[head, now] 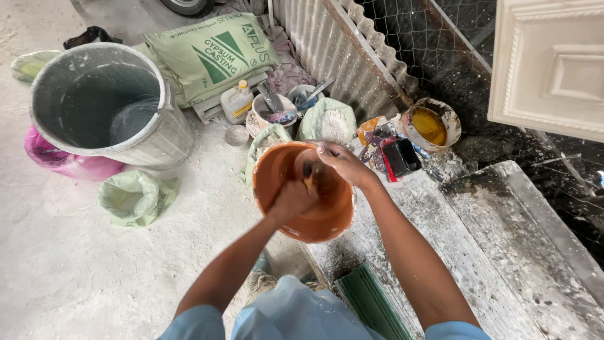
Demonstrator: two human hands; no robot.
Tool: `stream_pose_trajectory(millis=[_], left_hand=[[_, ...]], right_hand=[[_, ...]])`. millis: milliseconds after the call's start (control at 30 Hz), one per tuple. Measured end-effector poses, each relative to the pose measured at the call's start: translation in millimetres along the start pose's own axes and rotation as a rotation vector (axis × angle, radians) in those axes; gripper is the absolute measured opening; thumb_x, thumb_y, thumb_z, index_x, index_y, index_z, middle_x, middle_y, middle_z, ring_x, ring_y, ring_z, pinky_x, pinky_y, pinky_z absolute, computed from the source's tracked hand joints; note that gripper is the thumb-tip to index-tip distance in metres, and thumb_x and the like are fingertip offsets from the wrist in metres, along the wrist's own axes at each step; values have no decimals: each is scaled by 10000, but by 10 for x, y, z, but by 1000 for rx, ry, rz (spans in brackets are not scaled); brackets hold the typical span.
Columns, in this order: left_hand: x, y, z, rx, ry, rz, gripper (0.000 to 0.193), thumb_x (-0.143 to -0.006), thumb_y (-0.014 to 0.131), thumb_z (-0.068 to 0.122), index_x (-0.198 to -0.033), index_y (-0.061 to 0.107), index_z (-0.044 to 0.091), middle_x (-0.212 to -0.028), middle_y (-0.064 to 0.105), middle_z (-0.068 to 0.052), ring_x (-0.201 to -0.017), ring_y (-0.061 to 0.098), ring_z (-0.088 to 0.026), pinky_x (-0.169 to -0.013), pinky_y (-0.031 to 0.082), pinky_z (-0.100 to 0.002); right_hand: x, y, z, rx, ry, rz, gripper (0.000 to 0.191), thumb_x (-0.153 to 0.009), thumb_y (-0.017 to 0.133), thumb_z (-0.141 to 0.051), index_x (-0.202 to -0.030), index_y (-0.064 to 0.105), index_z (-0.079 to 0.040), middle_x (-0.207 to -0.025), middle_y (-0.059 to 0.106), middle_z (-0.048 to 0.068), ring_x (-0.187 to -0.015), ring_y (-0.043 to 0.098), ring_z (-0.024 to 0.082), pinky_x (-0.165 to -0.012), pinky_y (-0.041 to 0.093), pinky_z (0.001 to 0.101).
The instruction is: The person brushes a long green plaster mold, then mixes plaster in a large terracotta bowl, adding powder and working the mixture by hand while scraping the bowl with a small tool. They carry the bowl across the workshop, scrape residue from a small pink bowl, and finish holding the bowl filled with water.
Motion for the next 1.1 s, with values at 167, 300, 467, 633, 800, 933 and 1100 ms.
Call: stream_pose_trajectory(millis=[167, 300, 467, 633, 800, 933, 1100], left_hand=[[-361, -76, -20, -462, 94, 308, 192, -898, 609, 182, -1000, 760, 121, -1177, 713, -149, -981, 728, -309, -675, 621, -404], [-216, 153, 162, -567, 528, -39, 244, -1004, 549, 199, -1110, 762, 146, -1138, 769, -104, -977, 753, -262, -780, 575, -434], [-225, -199, -27, -934, 891, 162, 330, -929, 584, 223, -1208, 694, 86, -1116, 735, -128, -924, 736, -259, -836, 569, -416], [-262, -62, -33, -639, 307, -47, 286, -967, 568, 171, -1207, 688, 70, -1118, 734, -166, -927, 737, -269, -719, 603, -409], [-174, -36, 114, -271, 320, 17, 221, -957, 653, 219, -1091, 736, 64, -1063, 751, -161, -934, 746, -269, -748, 598, -388], [-135, -487, -231, -461, 209, 229, 176, -927, 656, 190, -1067, 749, 139, -1065, 740, -121, -881, 750, -263, -630, 624, -392], [348, -263, 7, -86, 213, -49, 235, -977, 687, 319, -986, 749, 93, -925, 761, -146, -828, 744, -293, -701, 580, -398]], right_hand=[[12, 78, -281, 74, 21, -78, 505, -1023, 520, -470, -1406, 634, -160, -1478, 604, 32, -1406, 482, 190, -1190, 320, 365], [-4, 129, -301, 121, 113, -132, 510, -980, 540, -471, -1384, 648, -181, -1484, 595, 4, -1408, 459, 174, -1152, 295, 378], [-63, 132, -294, 45, 90, -152, 493, -999, 561, -471, -1399, 650, -196, -1399, 654, 23, -1317, 552, 188, -1138, 403, 382], [-100, 182, -316, 14, 52, -141, 456, -1037, 527, -429, -1410, 633, -189, -1396, 648, 21, -1308, 547, 168, -1124, 400, 356], [-97, 224, -234, 28, 145, -58, 481, -1009, 538, -392, -1430, 642, -184, -1359, 664, -4, -998, 568, 192, -955, 482, 387], [-70, 83, -148, -38, 57, 26, 442, -1050, 542, -396, -1406, 628, -148, -1323, 684, 36, -1260, 564, 139, -1098, 416, 314], [-53, 155, 0, -150, 52, 88, 499, -1015, 548, -407, -1425, 637, -138, -1291, 685, 54, -1186, 597, 161, -1080, 452, 323]])
Point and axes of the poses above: each hand's wrist, its own x-axis away from the middle knuckle, its own y-axis out of the palm, z = x × y, the point moved 3 cm from there along -x, towards the middle knuckle
